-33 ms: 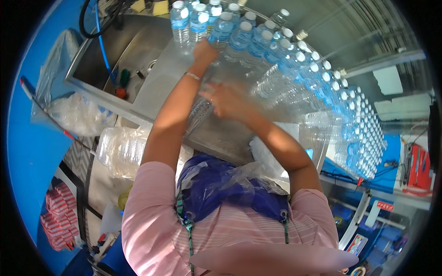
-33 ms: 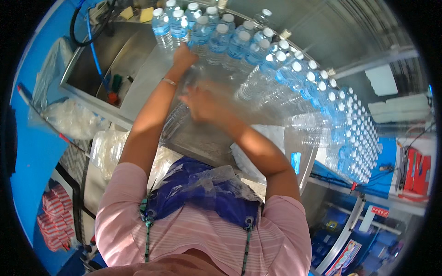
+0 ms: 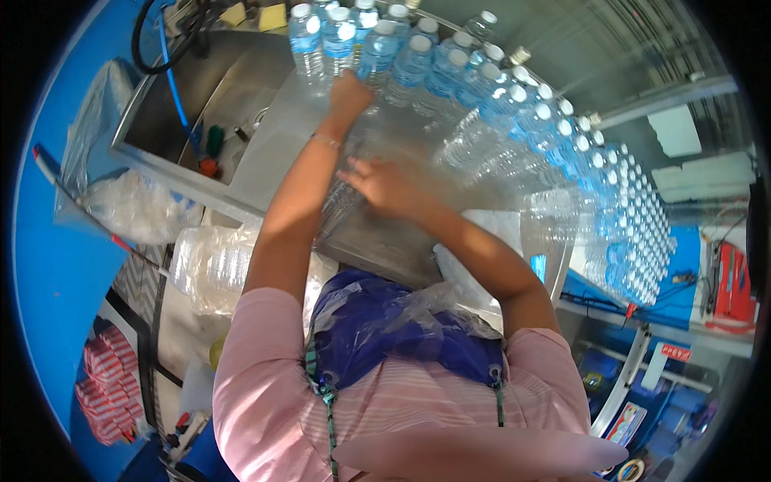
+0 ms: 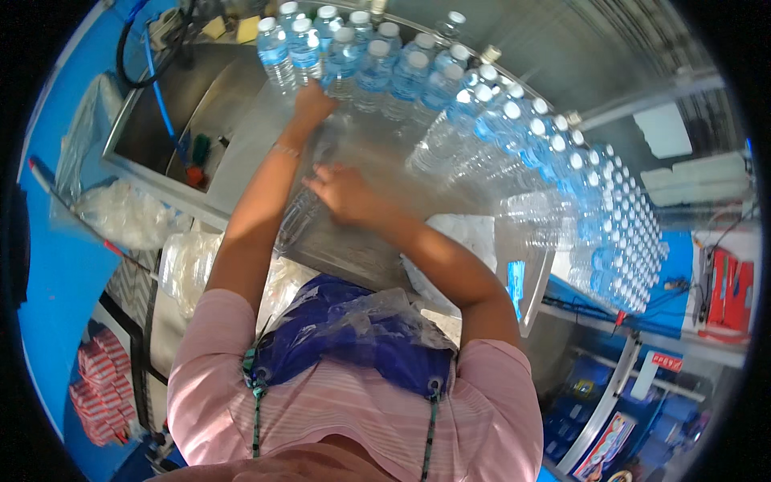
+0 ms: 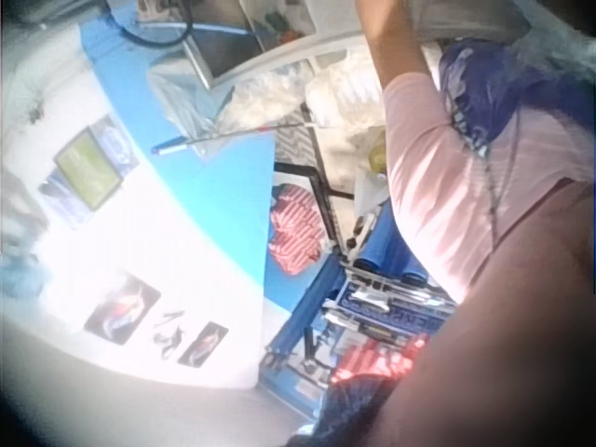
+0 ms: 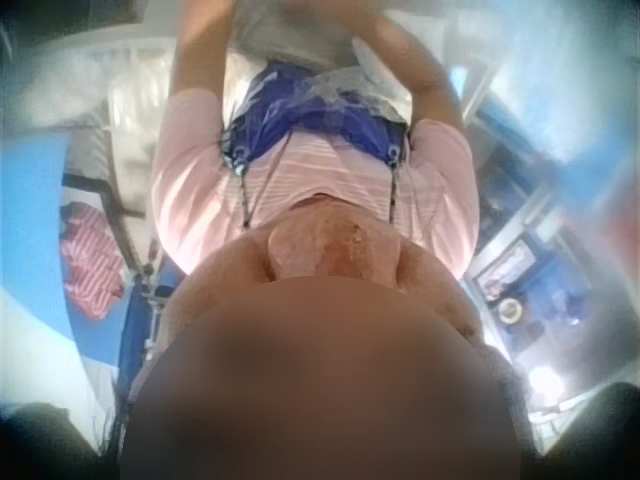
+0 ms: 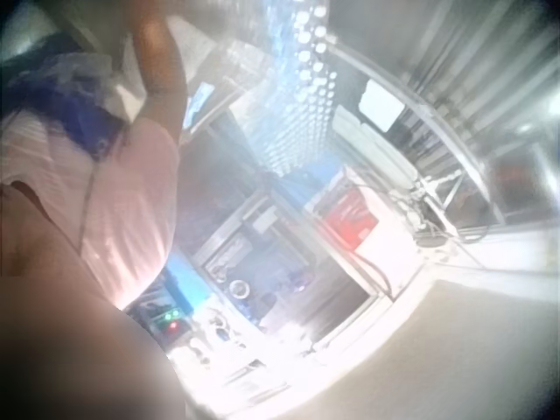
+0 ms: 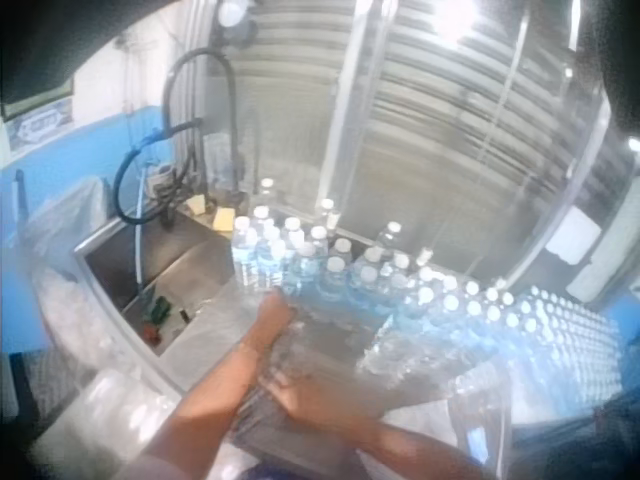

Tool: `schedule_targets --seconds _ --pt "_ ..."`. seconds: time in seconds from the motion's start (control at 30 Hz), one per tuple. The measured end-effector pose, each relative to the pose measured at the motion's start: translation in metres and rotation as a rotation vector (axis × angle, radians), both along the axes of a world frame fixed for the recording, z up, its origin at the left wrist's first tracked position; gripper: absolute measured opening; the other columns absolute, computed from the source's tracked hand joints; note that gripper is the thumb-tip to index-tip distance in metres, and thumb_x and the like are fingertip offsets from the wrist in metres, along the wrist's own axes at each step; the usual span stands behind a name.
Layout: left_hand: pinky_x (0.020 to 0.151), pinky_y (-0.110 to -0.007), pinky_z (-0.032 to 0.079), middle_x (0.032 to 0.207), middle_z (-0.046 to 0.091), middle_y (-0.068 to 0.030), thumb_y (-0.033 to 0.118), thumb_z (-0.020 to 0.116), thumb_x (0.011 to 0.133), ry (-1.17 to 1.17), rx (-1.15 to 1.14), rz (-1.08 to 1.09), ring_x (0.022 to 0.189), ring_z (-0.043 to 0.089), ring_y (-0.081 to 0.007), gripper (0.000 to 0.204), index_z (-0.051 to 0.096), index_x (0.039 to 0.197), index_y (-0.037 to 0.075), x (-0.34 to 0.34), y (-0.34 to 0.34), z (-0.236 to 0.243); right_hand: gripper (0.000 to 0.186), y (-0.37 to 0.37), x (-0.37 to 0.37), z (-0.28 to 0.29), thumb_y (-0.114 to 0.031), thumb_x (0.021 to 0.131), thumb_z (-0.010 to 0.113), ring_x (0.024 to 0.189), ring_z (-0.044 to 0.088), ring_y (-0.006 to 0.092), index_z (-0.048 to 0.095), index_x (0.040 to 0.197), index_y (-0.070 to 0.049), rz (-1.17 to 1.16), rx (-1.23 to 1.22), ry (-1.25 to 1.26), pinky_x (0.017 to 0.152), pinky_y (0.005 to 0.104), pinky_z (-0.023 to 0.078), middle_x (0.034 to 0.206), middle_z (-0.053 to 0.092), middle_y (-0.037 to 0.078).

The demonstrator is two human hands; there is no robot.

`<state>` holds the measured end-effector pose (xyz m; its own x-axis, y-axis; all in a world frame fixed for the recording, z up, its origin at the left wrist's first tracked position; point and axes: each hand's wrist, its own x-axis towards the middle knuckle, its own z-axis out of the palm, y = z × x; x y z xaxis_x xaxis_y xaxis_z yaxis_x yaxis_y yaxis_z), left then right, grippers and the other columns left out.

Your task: The person repeatedly picks up empty plastic bottles from a stack, applies a blue label to each bottle, and places the labeled bottles onto a metal table. The person handles the bottles one at a time and arranges them in rows.

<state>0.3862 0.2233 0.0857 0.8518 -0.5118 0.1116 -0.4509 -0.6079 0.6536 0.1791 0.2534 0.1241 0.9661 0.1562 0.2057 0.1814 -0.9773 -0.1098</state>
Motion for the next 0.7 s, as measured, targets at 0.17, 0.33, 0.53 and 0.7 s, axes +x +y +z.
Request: schedule_targets --seconds 0.17,0.33,0.53,0.7 --pt "0.08 -0.039 0.051 0.1 0.066 -0.0156 0.02 0.071 0.075 0.227 -0.158 -0.443 0.09 0.065 -0.0293 0.041 0.059 0.109 0.001 -0.021 0.074 0.019 0.059 -0.013 -0.033 -0.032 -0.011 0.077 0.067 0.107 0.058 0.0365 0.051 0.134 -0.015 -0.122 0.099 0.071 0.09 0.0436 0.049 0.136 0.047 0.018" --pt "0.08 -0.027 0.049 0.097 0.062 -0.0031 0.001 0.064 0.082 0.576 -0.38 -0.441 0.091 0.061 -0.0134 0.041 0.056 0.121 0.004 -0.061 0.146 0.039 0.064 -0.086 -0.138 0.011 -0.007 0.071 0.074 0.104 0.06 0.0343 0.05 0.131 -0.009 -0.423 0.402 -0.139 0.088 0.0425 0.05 0.127 0.053 0.018" --pt "0.076 -0.026 0.047 0.097 0.062 -0.0033 0.007 0.067 0.082 0.59 -0.155 -0.763 0.086 0.058 -0.0094 0.038 0.057 0.119 0.005 -0.15 0.13 0.038 0.072 -0.131 -0.226 -0.01 -0.015 0.072 0.08 0.097 0.064 0.0373 0.043 0.132 0.0 -1.274 0.831 -0.479 0.085 0.0421 0.05 0.108 0.063 0.021" --pt "0.075 -0.03 0.049 0.093 0.063 -0.004 0.014 0.063 0.085 0.938 -0.334 -0.801 0.08 0.058 -0.0112 0.04 0.055 0.121 0.001 -0.228 0.068 0.031 0.076 -0.192 -0.206 -0.06 -0.027 0.071 0.081 0.099 0.065 0.0385 0.044 0.131 0.002 -1.47 0.689 -0.389 0.086 0.0427 0.05 0.108 0.065 0.026"
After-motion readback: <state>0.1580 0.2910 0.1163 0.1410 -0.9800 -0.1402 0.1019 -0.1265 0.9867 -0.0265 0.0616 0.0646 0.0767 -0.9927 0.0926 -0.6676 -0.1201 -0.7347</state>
